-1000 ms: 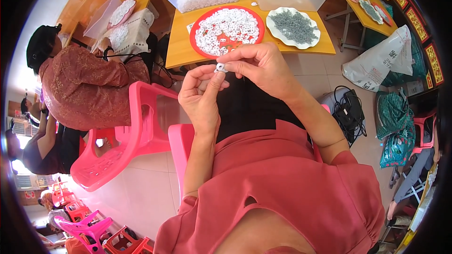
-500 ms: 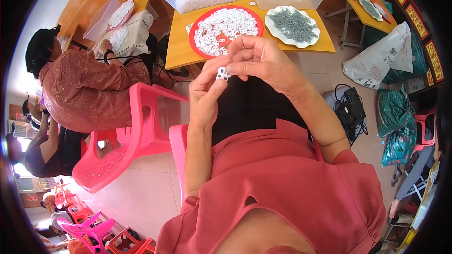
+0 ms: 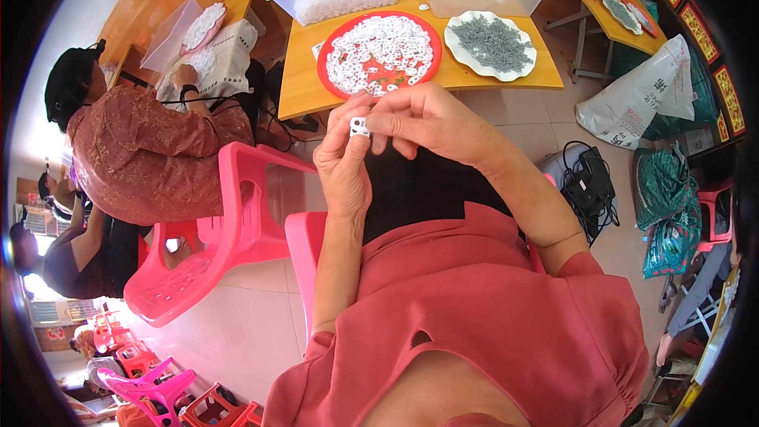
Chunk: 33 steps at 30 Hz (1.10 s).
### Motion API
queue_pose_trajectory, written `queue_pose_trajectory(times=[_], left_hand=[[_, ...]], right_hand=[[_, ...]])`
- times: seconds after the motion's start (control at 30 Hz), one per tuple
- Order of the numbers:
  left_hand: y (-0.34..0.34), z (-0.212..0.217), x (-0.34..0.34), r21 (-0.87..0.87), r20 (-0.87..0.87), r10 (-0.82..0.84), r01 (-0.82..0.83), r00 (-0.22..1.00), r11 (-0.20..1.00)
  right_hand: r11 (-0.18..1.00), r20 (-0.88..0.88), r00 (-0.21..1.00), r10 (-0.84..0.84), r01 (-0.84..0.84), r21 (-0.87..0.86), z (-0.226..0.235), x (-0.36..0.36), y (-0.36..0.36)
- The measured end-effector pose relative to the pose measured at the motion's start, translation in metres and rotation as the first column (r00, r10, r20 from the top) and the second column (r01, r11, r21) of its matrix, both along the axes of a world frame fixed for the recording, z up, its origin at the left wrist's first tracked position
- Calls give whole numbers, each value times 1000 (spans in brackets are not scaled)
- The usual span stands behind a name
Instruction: Manually inspecting small white plastic components for defects in a workshop setting.
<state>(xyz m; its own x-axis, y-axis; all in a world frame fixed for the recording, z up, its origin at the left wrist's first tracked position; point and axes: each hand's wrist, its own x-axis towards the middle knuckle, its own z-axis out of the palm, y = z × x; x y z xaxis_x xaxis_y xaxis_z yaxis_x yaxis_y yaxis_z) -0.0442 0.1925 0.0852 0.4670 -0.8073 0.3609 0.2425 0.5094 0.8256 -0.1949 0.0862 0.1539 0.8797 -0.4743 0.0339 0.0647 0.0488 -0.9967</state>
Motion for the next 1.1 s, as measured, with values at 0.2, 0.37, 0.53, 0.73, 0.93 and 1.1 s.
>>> queue_pose_trajectory(times=[0.2,0.37,0.53,0.73,0.93,1.1], left_hand=[[1,-14,7,-4,88,-16,16,996,1000],[3,-7,7,-15,228,69,-68,971,998],[3,-13,2,17,-35,59,-58,998,998],[1,-4,-10,-52,-129,-24,17,991,998],[-5,11,-35,-55,-138,-25,18,990,998],[-5,22,-49,-13,-168,22,-25,986,1000]], right_hand=[[990,83,994,72,-81,115,-5,3,3],[993,35,995,95,-97,73,-8,4,3],[838,162,985,-58,136,-528,-8,4,15],[499,290,942,-166,334,-800,-22,12,12],[208,457,871,-180,488,-848,-29,15,5],[189,506,844,-176,534,-824,-31,15,4]])
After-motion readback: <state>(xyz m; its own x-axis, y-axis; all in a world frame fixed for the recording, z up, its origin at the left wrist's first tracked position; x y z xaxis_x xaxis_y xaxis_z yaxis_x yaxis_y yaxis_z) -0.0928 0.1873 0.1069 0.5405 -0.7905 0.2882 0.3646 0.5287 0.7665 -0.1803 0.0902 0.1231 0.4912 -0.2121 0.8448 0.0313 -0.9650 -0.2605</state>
